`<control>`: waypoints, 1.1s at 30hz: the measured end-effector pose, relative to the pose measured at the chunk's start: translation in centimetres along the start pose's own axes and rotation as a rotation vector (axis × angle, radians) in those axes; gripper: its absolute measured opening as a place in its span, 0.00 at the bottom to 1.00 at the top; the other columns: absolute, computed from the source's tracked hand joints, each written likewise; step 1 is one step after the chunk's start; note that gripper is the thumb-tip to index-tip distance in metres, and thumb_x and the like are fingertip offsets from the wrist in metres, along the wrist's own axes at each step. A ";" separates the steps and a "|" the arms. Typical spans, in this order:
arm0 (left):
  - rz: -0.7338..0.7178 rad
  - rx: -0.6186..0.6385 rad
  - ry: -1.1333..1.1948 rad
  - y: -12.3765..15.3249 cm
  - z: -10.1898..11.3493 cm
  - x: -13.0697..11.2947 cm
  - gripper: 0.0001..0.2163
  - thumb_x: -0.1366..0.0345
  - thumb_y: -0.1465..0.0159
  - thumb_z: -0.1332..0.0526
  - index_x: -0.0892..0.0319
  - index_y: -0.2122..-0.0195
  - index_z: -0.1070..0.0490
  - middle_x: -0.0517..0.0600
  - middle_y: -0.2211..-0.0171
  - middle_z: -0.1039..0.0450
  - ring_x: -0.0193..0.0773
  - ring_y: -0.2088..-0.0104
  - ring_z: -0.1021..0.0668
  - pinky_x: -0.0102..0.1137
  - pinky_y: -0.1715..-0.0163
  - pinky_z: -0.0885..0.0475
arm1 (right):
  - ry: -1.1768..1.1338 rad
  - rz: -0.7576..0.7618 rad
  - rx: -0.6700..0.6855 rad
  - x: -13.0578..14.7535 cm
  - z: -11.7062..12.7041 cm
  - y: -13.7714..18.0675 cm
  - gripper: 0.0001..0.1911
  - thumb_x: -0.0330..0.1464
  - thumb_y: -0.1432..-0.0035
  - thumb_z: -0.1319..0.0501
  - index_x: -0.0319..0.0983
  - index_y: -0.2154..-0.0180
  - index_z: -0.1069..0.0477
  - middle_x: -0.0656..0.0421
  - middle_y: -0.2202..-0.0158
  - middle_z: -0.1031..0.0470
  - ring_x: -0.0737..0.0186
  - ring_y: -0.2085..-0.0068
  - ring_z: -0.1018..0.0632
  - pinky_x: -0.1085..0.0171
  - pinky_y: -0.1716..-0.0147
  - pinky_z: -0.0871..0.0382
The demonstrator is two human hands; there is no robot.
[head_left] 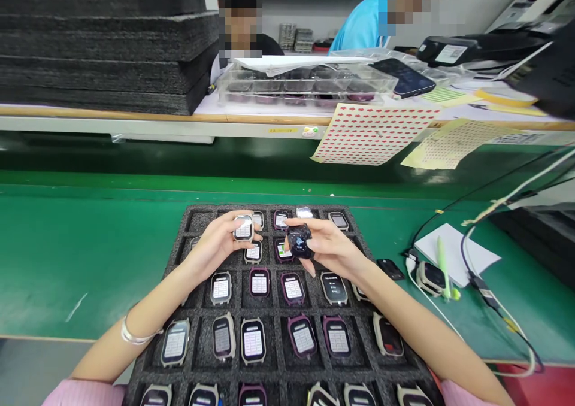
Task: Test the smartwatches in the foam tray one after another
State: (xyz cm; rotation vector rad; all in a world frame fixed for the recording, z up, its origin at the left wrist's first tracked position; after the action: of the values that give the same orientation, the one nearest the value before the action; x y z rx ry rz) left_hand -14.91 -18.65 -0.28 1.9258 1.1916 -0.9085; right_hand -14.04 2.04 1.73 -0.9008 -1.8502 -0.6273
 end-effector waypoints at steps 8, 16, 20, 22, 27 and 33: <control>0.017 0.057 -0.041 0.4 -0.3 0.1 0.14 0.66 0.40 0.40 0.62 0.53 0.30 0.57 0.60 0.23 0.43 0.62 0.20 0.31 0.67 0.25 | -0.004 0.010 0.017 0.0 0.3 -0.1 0.21 0.32 0.48 0.34 0.36 0.51 0.28 0.52 0.67 0.21 0.67 0.80 0.25 0.70 0.85 0.33; 0.020 0.076 -0.080 0.8 -0.6 0.1 0.14 0.70 0.41 0.40 0.61 0.52 0.32 0.56 0.59 0.23 0.44 0.57 0.22 0.33 0.62 0.26 | -0.023 -0.107 0.069 -0.9 0.3 -0.3 0.24 0.33 0.40 0.41 0.36 0.43 0.38 0.46 0.55 0.23 0.58 0.68 0.19 0.62 0.74 0.25; 0.019 0.067 -0.098 1.0 -0.8 0.1 0.15 0.72 0.41 0.43 0.61 0.52 0.34 0.56 0.61 0.23 0.43 0.59 0.21 0.34 0.62 0.26 | -0.035 -0.112 0.013 -1.6 0.1 -0.6 0.21 0.32 0.39 0.44 0.35 0.45 0.37 0.45 0.54 0.25 0.57 0.67 0.20 0.63 0.75 0.26; 0.032 0.061 -0.099 1.0 -0.9 0.1 0.16 0.72 0.42 0.43 0.61 0.52 0.34 0.56 0.61 0.23 0.43 0.60 0.21 0.35 0.62 0.26 | -0.004 -0.096 -0.058 -1.8 0.1 -0.6 0.21 0.31 0.39 0.44 0.35 0.44 0.38 0.46 0.55 0.24 0.58 0.69 0.20 0.64 0.76 0.27; 0.066 0.052 -0.109 1.2 -1.2 0.2 0.18 0.73 0.45 0.42 0.61 0.52 0.35 0.54 0.63 0.24 0.42 0.61 0.22 0.36 0.63 0.26 | 0.123 -0.056 -0.169 -1.8 -0.2 -0.3 0.28 0.30 0.42 0.41 0.37 0.40 0.41 0.48 0.56 0.23 0.57 0.69 0.18 0.64 0.77 0.25; 0.078 0.066 -0.120 1.2 -1.2 0.4 0.18 0.75 0.46 0.42 0.60 0.53 0.36 0.53 0.63 0.25 0.42 0.62 0.22 0.36 0.63 0.26 | 0.193 0.001 -0.169 -1.9 -0.2 -0.1 0.30 0.29 0.44 0.39 0.38 0.40 0.41 0.50 0.56 0.23 0.57 0.68 0.18 0.64 0.78 0.24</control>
State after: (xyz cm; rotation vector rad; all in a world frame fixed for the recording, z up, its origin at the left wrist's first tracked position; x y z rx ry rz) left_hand -13.42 -17.91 0.27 1.9274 1.0217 -1.0178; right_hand -13.48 1.18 0.07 -0.9162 -1.6420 -0.8497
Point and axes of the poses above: each hand's wrist, its own y-axis away from the middle knuckle, its own z-axis out of the back of the hand, x = y × z, the point moved 3 cm from there along -y, towards the middle knuckle
